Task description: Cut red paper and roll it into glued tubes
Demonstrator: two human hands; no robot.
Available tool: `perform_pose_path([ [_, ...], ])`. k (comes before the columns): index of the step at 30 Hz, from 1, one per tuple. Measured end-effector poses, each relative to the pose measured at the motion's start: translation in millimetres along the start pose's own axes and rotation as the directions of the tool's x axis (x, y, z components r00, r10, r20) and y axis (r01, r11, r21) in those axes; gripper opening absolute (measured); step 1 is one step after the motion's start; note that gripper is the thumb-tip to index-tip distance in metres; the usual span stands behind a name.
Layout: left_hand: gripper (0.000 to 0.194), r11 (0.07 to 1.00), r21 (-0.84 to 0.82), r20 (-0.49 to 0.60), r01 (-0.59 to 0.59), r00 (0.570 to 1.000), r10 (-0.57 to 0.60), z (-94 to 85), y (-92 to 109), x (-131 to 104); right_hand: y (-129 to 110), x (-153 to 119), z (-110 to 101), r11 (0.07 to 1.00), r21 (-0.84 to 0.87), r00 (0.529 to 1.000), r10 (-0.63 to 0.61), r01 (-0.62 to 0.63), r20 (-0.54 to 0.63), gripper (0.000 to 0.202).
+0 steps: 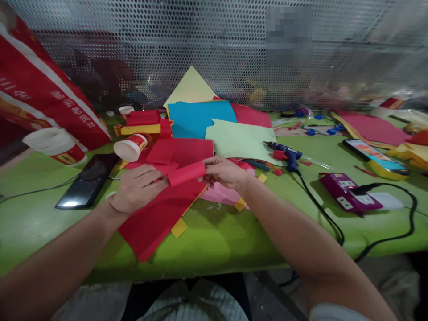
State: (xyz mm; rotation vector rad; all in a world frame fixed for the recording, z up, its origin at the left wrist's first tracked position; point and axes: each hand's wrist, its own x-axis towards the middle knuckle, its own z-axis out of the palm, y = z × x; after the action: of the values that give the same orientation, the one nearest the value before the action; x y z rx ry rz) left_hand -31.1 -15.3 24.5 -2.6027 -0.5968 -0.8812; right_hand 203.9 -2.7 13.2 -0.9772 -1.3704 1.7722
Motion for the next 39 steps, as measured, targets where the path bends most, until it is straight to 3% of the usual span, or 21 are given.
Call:
perform_pose_path([
  [2,0.021,0.994,-0.092,-0.042,0.062,0.997,-0.066,1.6,1,0,0,1,0,1.0,-0.009,0.998,-0.026,0.025,-0.056,0.016],
  [4,0.02,0.95,-0.212,-0.081,0.228,0.965,-0.249,2.6,3,0,-1,3,0,0.999,-0.009,0.992,-0.047,0.047,-0.118,0.015],
  [5,0.02,0.902,-0.27,-0.087,0.337,0.924,-0.371,3.1,4,1,-1,3,0,0.998,-0.01,0.988,-0.06,0.059,-0.145,0.014],
  [8,0.018,0.665,-0.45,-0.039,0.597,0.73,-0.682,6.7,3,2,0,5,-1,0.995,-0.043,0.976,-0.093,0.086,-0.195,0.012],
  [10,0.019,0.494,-0.563,0.044,0.662,0.621,-0.782,10.6,-1,3,0,6,0,0.993,-0.07,0.969,-0.104,0.09,-0.225,0.01],
  [13,0.015,0.334,-0.617,0.174,0.712,0.538,-0.825,15.5,-5,4,1,7,2,0.991,-0.103,0.952,-0.115,0.089,-0.283,0.008],
  [17,0.01,0.203,-0.648,0.301,0.734,0.492,-0.817,16.3,-4,7,2,5,7,0.977,-0.184,0.931,-0.161,0.105,-0.327,0.008],
  [20,0.014,0.032,-0.711,0.412,0.702,0.453,-0.791,15.5,0,9,4,3,10,0.917,-0.355,0.888,-0.309,0.183,-0.34,0.011],
  [23,0.026,-0.128,-0.717,0.507,0.685,0.387,-0.77,14.6,3,11,8,2,12,0.743,-0.605,0.805,-0.528,0.284,-0.27,0.018],
  [27,0.041,-0.254,-0.653,0.618,0.713,0.308,-0.723,12.9,7,14,15,1,13,0.473,-0.807,0.692,-0.713,0.352,-0.116,0.025],
  [31,0.037,-0.33,-0.587,0.708,0.739,0.272,-0.651,12.0,9,15,21,0,14,0.2,-0.894,0.568,-0.82,0.4,0.071,0.026],
  [34,0.032,-0.394,-0.586,0.741,0.708,0.271,-0.614,12.3,8,15,23,-1,15,0.03,-0.904,0.486,-0.85,0.427,0.202,0.026],
  [36,0.03,-0.414,-0.619,0.73,0.668,0.293,-0.618,12.7,7,14,19,-2,14,-0.044,-0.906,0.509,-0.815,0.422,0.277,0.025],
  [38,0.028,-0.388,-0.655,0.697,0.648,0.321,-0.641,13.3,6,12,11,-3,10,-0.067,-0.929,0.598,-0.748,0.364,0.288,0.025],
  [39,0.027,-0.359,-0.667,0.679,0.653,0.334,-0.654,13.8,6,11,6,-3,6,-0.055,-0.955,0.657,-0.714,0.29,0.24,0.028],
])
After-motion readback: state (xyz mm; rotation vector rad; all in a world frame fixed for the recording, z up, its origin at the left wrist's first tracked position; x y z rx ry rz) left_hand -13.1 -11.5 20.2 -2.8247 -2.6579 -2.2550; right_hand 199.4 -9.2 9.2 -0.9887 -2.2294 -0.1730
